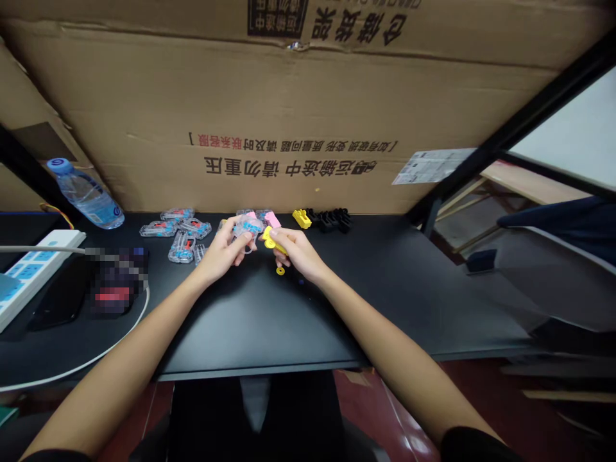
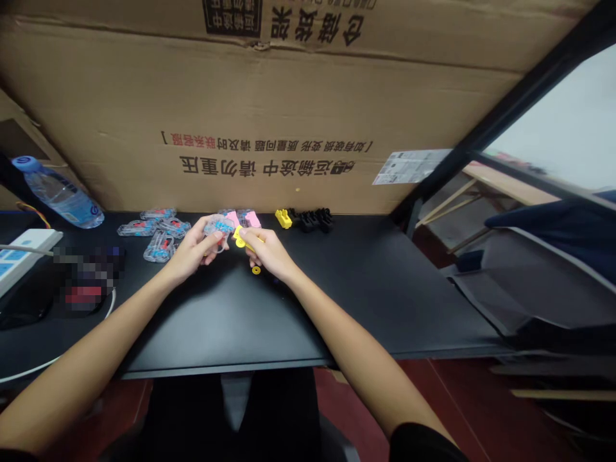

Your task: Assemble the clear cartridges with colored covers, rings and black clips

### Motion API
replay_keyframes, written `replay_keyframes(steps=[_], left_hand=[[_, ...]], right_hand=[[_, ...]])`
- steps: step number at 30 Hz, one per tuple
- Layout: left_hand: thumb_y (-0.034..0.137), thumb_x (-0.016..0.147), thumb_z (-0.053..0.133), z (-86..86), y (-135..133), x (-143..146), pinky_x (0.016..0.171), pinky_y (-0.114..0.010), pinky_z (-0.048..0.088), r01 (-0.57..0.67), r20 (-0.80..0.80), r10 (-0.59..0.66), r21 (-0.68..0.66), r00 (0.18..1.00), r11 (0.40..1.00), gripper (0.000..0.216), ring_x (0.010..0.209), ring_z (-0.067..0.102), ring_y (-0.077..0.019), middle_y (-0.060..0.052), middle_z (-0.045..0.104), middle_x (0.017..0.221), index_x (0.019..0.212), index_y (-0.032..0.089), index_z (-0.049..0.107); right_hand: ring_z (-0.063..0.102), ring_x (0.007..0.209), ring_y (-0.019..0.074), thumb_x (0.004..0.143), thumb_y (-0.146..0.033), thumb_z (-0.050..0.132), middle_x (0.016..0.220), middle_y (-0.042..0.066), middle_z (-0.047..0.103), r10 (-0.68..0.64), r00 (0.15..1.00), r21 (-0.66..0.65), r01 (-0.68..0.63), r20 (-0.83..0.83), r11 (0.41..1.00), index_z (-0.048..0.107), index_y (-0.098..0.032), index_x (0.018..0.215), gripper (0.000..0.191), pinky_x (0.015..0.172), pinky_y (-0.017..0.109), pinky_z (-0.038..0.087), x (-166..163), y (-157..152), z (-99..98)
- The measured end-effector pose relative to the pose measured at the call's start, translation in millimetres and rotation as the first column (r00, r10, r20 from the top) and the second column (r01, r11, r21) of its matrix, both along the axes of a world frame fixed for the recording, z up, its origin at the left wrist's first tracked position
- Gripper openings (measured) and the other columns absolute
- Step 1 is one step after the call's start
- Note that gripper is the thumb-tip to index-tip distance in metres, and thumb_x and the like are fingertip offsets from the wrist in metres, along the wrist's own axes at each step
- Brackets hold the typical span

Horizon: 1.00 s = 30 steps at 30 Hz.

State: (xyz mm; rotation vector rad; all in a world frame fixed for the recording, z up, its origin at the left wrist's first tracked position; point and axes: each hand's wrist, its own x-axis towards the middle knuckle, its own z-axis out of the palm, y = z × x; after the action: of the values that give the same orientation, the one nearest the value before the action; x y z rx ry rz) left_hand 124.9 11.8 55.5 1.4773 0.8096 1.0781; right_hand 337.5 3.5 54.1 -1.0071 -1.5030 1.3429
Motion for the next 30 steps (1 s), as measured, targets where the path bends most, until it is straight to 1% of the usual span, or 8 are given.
replay_keyframes(steps=[5,8,10,16,20,23,26,30], left_hand=[[0.053,0.098,0.071,-3.2,-5,4,0.043,-0.020,0.033,0.050,0.007,-0.049,-0.035,0.999,0.998,0.068,0.046,0.051,-0.0067,0.004,0.068,0.082,0.151,0.021,0.042],[0.056,0.099,0.070,-5.1,-7,6,0.042,-0.019,0.033,0.069,0.011,-0.069,-0.064,0.998,0.996,0.075,0.046,0.053,-0.0076,0.003,0.069,0.080,0.156,0.020,0.036],[0.056,0.100,0.070,-6.2,-7,6,0.042,-0.019,0.032,0.067,0.022,-0.066,-0.066,0.998,0.996,0.076,0.045,0.053,-0.0074,0.003,0.070,0.079,0.157,0.019,0.036],[0.054,0.101,0.070,-6.9,-4,3,0.043,-0.019,0.034,0.017,0.042,-0.017,-0.008,0.999,1.000,0.072,0.044,0.052,-0.0065,0.003,0.071,0.078,0.155,0.019,0.037],[0.055,0.102,0.070,-7.6,-4,3,0.044,-0.019,0.037,0.042,0.037,-0.042,-0.008,0.998,0.999,0.076,0.045,0.053,-0.0069,0.003,0.071,0.079,0.159,0.021,0.032],[0.057,0.103,0.069,-9.9,-5,5,0.045,-0.019,0.040,0.061,0.032,-0.061,0.006,0.998,0.998,0.081,0.046,0.053,-0.0070,0.002,0.070,0.080,0.162,0.021,0.027],[0.057,0.105,0.066,-13.9,-7,6,0.046,-0.019,0.042,0.059,-0.002,-0.059,0.042,0.998,0.997,0.078,0.047,0.054,-0.0070,0.002,0.068,0.081,0.163,0.021,0.027],[0.052,0.107,0.064,-18.6,-10,8,0.045,-0.019,0.042,0.060,-0.071,-0.054,0.072,0.996,0.996,0.074,0.047,0.053,-0.0070,0.003,0.065,0.080,0.164,0.021,0.029]], right_hand=[[0.039,0.042,0.0076,0.099,-0.070,0.062,0.056,-0.010,0.041,0.054,0.998,0.022,-0.054,0.014,0.998,0.063,-0.021,0.087,0.050,0.046,0.023,0.049,-8,-5,-3.7],[0.038,0.041,0.0073,0.099,-0.069,0.063,0.056,-0.010,0.042,0.035,0.999,0.037,-0.034,-0.006,0.999,0.063,-0.021,0.088,0.049,0.045,0.022,0.048,-11,-6,-5.1],[0.039,0.041,0.0073,0.098,-0.069,0.064,0.056,-0.010,0.043,0.010,1.000,0.037,-0.009,-0.026,0.999,0.062,-0.021,0.089,0.049,0.045,0.022,0.048,-12,-7,-5.7],[0.039,0.042,0.0074,0.096,-0.069,0.066,0.055,-0.011,0.042,-0.076,0.995,0.025,0.078,-0.071,0.997,0.062,-0.021,0.093,0.048,0.045,0.020,0.047,-13,-6,-6.8],[0.038,0.041,0.0079,0.097,-0.070,0.066,0.054,-0.012,0.041,-0.045,0.996,0.016,0.046,-0.073,0.999,0.062,-0.022,0.095,0.048,0.045,0.022,0.049,-14,-7,-6.6],[0.039,0.040,0.0076,0.098,-0.069,0.066,0.054,-0.011,0.042,-0.028,0.996,0.003,0.029,-0.084,1.000,0.060,-0.022,0.090,0.048,0.045,0.022,0.048,-15,-8,-6.7],[0.038,0.040,0.0069,0.098,-0.070,0.065,0.055,-0.011,0.043,-0.021,0.993,-0.026,0.018,-0.116,1.000,0.058,-0.022,0.086,0.050,0.046,0.022,0.049,-17,-10,-7.1],[0.041,0.042,0.0080,0.097,-0.072,0.066,0.055,-0.011,0.044,-0.061,0.996,0.038,0.064,-0.068,0.997,0.059,-0.022,0.090,0.051,0.045,0.022,0.048,-17,-10,-6.5]])
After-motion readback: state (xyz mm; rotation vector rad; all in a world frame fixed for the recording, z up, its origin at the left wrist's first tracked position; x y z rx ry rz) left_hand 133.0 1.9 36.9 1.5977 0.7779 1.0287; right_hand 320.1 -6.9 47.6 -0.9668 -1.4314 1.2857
